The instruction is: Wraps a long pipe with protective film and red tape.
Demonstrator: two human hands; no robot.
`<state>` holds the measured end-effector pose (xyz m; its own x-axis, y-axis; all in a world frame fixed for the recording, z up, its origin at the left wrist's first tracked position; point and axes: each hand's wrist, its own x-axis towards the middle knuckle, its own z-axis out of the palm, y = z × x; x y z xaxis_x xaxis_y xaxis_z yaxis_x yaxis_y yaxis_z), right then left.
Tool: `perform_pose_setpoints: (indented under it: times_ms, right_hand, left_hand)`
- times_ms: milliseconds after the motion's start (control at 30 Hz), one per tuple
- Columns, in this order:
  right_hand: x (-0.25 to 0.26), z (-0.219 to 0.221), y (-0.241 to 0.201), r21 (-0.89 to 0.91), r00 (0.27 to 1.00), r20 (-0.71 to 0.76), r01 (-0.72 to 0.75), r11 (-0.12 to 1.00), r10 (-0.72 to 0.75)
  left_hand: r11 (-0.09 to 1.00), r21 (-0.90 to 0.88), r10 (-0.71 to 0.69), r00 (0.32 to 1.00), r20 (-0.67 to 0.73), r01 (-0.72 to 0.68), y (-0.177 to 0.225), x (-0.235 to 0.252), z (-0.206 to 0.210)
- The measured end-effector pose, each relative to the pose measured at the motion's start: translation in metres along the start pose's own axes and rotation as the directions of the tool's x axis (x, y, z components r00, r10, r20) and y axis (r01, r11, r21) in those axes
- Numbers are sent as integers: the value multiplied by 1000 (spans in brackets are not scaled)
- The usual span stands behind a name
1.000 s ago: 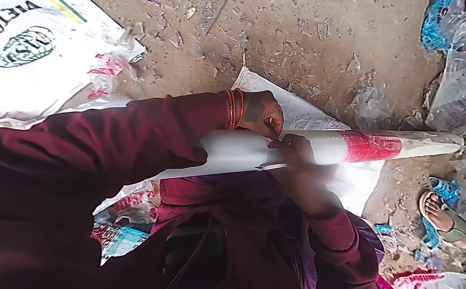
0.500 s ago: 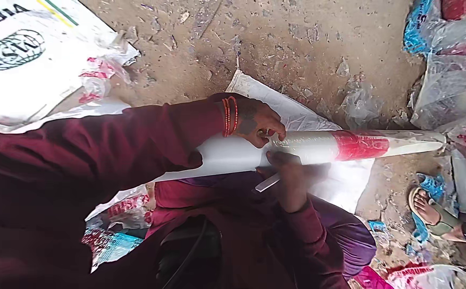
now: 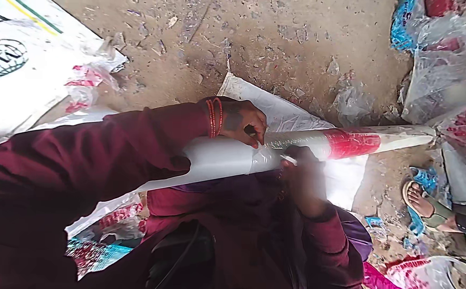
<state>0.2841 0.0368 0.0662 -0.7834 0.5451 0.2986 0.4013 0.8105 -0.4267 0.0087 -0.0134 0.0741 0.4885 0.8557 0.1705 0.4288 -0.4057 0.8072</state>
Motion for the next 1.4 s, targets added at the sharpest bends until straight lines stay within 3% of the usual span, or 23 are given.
perform_pose_setpoints:
  times_ms: [133, 300, 500, 800, 867, 900, 933, 967, 1067, 1100, 1133, 1200, 1300, 1400]
  right_hand:
    - [14, 1, -5, -195, 982, 3, 185, 963, -188]
    - [26, 4, -9, -331, 952, 112, 305, 893, -284]
    - [35, -3, -3, -289, 925, 215, 367, 884, -313]
    - [48, -19, -7, -295, 852, 416, 457, 839, -318]
    - [51, -27, -4, -323, 835, 469, 465, 824, -287]
    - [52, -31, -3, -342, 828, 499, 460, 819, -256]
    - [52, -34, -2, -361, 821, 522, 457, 813, -230]
    - [52, -37, 0, -370, 820, 529, 455, 810, -219]
    - [49, -44, 13, -374, 848, 494, 406, 834, -191]
    - [45, -46, 18, -355, 882, 432, 359, 863, -189]
    - [40, -48, 24, -329, 925, 336, 290, 898, -176]
    - [26, -52, 27, -264, 983, 163, 129, 956, -88]
    - [6, -35, 19, -190, 997, 78, -7, 982, 23]
    - [3, -10, 4, -127, 998, 55, 41, 991, -35]
  left_hand:
    - [996, 71, 50, 997, -55, -46, 6, 1, 8]
    - [998, 52, 44, 987, -153, -36, 5, 0, 14]
    - [996, 13, 85, 981, -175, -84, -7, 0, 16]
    - [998, 53, -40, 995, -96, 45, 6, 2, 9]
    - [997, 64, 43, 989, -143, -34, -20, 3, 21]
    - [980, 92, 197, 945, -260, -179, -57, 8, 42]
    - [966, 96, 257, 915, -310, -239, -80, 11, 55]
    - [967, 88, 257, 914, -313, -241, -90, 11, 60]
    - [994, 55, 102, 965, -243, -91, -53, 4, 40]
    - [998, 22, -60, 990, -126, 64, -16, 2, 20]
    - [981, 10, -195, 980, -30, 196, 9, 4, 6]
    - [946, 1, -324, 945, 51, 324, 29, 7, -4]
    - [966, -1, -258, 966, 29, 258, 23, 2, 3]
    - [986, -31, -163, 986, 42, 164, 16, -1, 7]
